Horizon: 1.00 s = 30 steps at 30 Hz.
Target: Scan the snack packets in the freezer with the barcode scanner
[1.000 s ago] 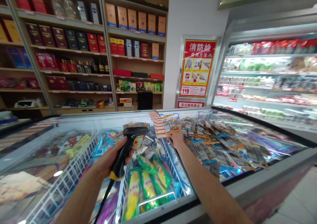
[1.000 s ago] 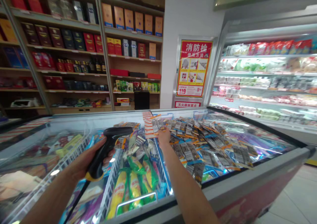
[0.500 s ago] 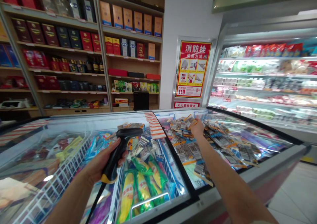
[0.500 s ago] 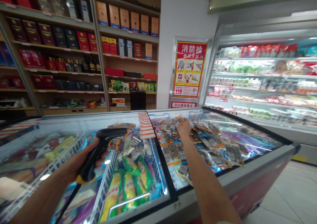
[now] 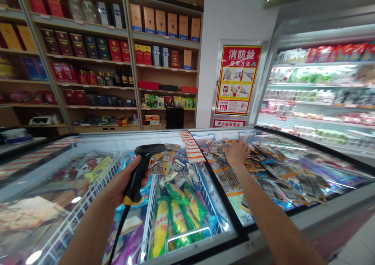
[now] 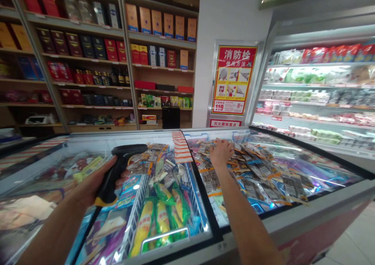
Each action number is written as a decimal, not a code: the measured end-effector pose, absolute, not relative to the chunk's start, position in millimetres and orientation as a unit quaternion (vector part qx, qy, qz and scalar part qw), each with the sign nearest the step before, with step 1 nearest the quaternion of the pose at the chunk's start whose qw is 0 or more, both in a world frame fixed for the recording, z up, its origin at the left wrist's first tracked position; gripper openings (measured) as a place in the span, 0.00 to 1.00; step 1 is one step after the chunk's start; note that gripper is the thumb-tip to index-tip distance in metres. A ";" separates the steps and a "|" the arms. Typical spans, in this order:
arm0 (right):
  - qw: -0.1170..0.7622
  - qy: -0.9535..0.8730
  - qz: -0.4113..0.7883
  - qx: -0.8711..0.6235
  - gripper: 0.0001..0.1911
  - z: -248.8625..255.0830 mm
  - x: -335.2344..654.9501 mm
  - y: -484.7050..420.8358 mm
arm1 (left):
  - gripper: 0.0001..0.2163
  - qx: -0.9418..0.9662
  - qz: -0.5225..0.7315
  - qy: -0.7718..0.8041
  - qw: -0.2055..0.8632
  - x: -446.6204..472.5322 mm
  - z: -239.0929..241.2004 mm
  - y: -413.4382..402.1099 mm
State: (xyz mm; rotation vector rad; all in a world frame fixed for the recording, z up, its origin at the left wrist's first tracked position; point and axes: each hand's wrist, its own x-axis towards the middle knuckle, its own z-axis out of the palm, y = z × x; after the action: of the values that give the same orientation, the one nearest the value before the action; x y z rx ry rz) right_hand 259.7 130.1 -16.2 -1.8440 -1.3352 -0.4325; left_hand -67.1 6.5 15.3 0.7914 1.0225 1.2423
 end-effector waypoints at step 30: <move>0.192 -0.890 0.019 -0.414 0.25 -47.2 74.0 132.1 | 0.13 0.331 0.545 0.431 0.639 -63.4 13.2 5.2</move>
State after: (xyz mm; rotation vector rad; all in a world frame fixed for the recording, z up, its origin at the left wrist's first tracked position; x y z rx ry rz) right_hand 74.0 132.1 -47.2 -1.1618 -2.4980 0.0532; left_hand -63.4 5.2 13.2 0.7542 0.9825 1.2430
